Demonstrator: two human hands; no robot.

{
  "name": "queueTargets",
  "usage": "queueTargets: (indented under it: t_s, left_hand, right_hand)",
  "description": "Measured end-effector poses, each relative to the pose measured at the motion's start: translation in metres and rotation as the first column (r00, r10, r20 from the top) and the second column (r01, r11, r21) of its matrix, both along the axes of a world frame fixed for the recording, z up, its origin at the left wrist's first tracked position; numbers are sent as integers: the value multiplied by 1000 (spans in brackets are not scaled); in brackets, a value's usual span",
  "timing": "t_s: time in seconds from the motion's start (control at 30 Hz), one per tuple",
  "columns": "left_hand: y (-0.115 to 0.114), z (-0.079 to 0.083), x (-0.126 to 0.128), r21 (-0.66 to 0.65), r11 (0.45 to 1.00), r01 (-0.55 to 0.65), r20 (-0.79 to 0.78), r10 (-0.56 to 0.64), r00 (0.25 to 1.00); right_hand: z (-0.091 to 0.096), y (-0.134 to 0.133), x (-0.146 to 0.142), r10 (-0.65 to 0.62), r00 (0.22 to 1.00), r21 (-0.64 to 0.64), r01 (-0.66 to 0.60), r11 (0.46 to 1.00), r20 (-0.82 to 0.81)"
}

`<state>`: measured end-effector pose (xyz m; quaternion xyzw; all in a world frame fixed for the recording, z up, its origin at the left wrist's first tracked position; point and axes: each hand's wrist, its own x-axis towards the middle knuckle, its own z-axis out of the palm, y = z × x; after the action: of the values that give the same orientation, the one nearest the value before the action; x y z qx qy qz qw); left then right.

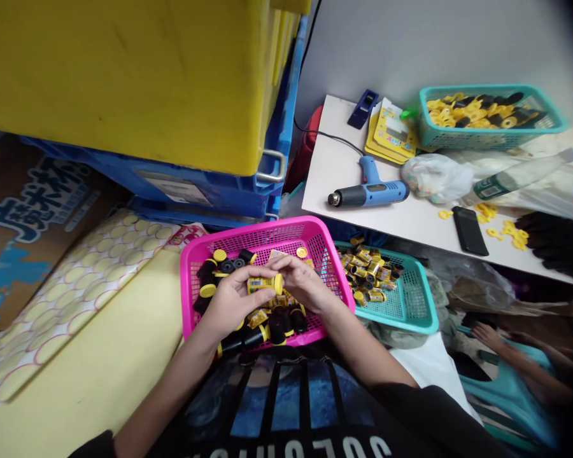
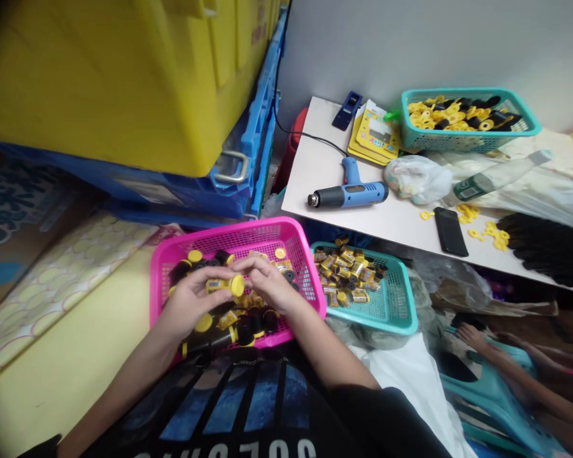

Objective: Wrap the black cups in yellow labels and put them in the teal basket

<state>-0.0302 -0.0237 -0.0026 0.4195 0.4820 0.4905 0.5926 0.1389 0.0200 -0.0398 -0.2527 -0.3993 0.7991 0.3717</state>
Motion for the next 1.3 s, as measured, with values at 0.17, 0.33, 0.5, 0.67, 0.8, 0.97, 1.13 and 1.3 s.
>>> queueTargets:
  t_s: [0.17, 0.33, 0.5, 0.67, 0.8, 0.97, 1.13, 1.3]
  left_hand:
    - [1, 4, 2, -64, 997, 48, 16, -47, 999]
    - [0, 6, 2, -61, 994, 93, -36, -96, 995]
    - [-4, 1, 0, -60, 995, 75, -70, -79, 994]
    - [-4, 2, -8, 58, 988, 146, -26, -144, 989]
    - [-4, 5, -10, 85, 980, 182, 21, -185, 983]
    - [-2, 10, -3, -20, 984, 176, 71, -174, 982]
    - [1, 14, -4, -17, 977, 213, 10, -213, 977]
    - [2, 11, -4, -18, 978, 206, -54, -207, 977]
  right_hand:
    - [5, -4, -1, 170, 985, -29, -171, 985, -7]
    - [-3, -5, -5, 168, 986, -47, -168, 985, -8]
    - [-6, -2, -2, 162, 985, 38, -165, 986, 58]
    - [4, -2, 4, 82, 983, 167, -110, 980, 165]
    - [11, -4, 6, 79, 981, 212, -117, 970, 178]
    - [17, -7, 7, 166, 974, 225, -199, 954, 154]
    - [13, -9, 2, 218, 971, 144, -230, 962, 95]
    - [7, -10, -1, 186, 977, 161, -202, 966, 109]
